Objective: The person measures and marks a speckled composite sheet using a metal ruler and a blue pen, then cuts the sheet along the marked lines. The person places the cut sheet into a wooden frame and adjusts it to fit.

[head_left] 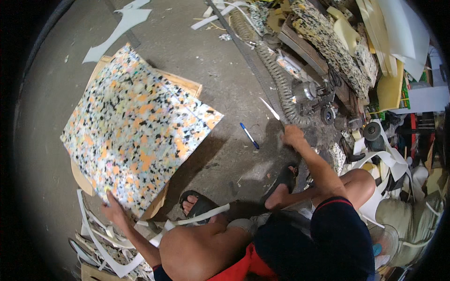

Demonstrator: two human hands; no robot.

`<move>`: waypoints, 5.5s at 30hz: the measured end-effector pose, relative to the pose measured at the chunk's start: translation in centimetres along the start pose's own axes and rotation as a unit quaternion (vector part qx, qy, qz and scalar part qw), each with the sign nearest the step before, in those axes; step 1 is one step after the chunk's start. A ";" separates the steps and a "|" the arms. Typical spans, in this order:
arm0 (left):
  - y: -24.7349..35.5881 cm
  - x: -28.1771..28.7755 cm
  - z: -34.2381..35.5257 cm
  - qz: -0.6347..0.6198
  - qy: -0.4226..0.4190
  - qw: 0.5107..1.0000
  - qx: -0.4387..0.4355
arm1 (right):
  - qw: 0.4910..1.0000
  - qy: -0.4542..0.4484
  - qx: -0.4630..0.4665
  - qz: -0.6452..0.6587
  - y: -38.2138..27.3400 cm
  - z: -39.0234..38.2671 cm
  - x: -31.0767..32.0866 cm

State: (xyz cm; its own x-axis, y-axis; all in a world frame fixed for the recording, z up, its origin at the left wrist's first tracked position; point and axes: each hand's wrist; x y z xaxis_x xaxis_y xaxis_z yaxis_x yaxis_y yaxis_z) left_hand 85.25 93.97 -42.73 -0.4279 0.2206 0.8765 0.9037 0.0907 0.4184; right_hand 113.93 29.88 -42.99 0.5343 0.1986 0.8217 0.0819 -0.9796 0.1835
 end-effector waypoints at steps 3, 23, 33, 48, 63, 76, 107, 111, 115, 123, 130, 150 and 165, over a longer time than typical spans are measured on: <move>-2.4 0.0 -0.3 -0.096 0.003 0.995 -0.018 | 0.999 0.007 -0.024 0.022 0.4 -0.3 -1.8; 9.2 -9.9 -11.1 0.013 0.064 0.873 -0.484 | 0.938 0.208 0.137 0.243 0.4 9.2 -0.1; 21.2 -10.4 -2.6 0.053 0.001 0.870 -0.490 | 0.989 -0.081 -0.115 0.051 3.4 -1.2 -4.9; 34.3 -17.1 10.6 0.015 0.013 0.874 -0.486 | 0.859 0.178 0.366 0.312 -26.4 -3.9 18.2; 35.0 -18.0 10.4 0.031 0.044 0.870 -0.490 | 0.854 0.064 0.457 0.240 -42.7 1.6 18.6; 35.3 -19.4 11.4 0.029 0.057 0.863 -0.502 | 0.877 0.061 0.457 0.137 -45.9 4.4 18.1; 35.4 -20.2 10.5 0.076 0.069 0.866 -0.490 | 0.869 0.072 0.464 0.158 -47.5 5.0 19.9; 35.4 -20.0 10.2 0.056 0.061 0.859 -0.504 | 0.878 0.050 0.446 0.167 -45.1 3.8 19.3; 35.4 -20.0 10.3 0.063 0.075 0.860 -0.501 | 0.850 0.097 0.478 0.199 -46.4 5.0 19.4; 34.9 -20.9 10.8 0.068 0.078 0.866 -0.488 | 0.844 0.131 0.491 0.170 -47.7 6.2 19.2; 34.6 -21.4 11.1 0.062 0.105 0.854 -0.506 | 0.856 0.106 0.474 0.179 -46.2 5.0 18.5; 33.8 -22.2 10.2 0.057 0.098 0.858 -0.501 | 0.863 0.092 0.460 0.184 -46.0 5.2 17.8; 34.4 -21.9 9.3 0.082 0.090 0.863 -0.490 | 0.875 0.048 0.449 0.175 -43.7 4.3 18.2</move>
State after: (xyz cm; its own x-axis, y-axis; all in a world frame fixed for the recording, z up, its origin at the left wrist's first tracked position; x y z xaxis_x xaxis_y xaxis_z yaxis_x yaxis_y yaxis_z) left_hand 125.78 101.29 -49.77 -0.3702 -0.0108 0.9289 0.5456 -0.8118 0.2080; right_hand 123.70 76.19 -38.39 0.5891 -0.1587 0.7923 0.5789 -0.6011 -0.5509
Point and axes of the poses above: each hand's wrist, its own z-axis towards the middle knuckle, its own x-axis out of the back of the hand, y = z × x, and after that the axes turned 8 degrees about x, right-handed
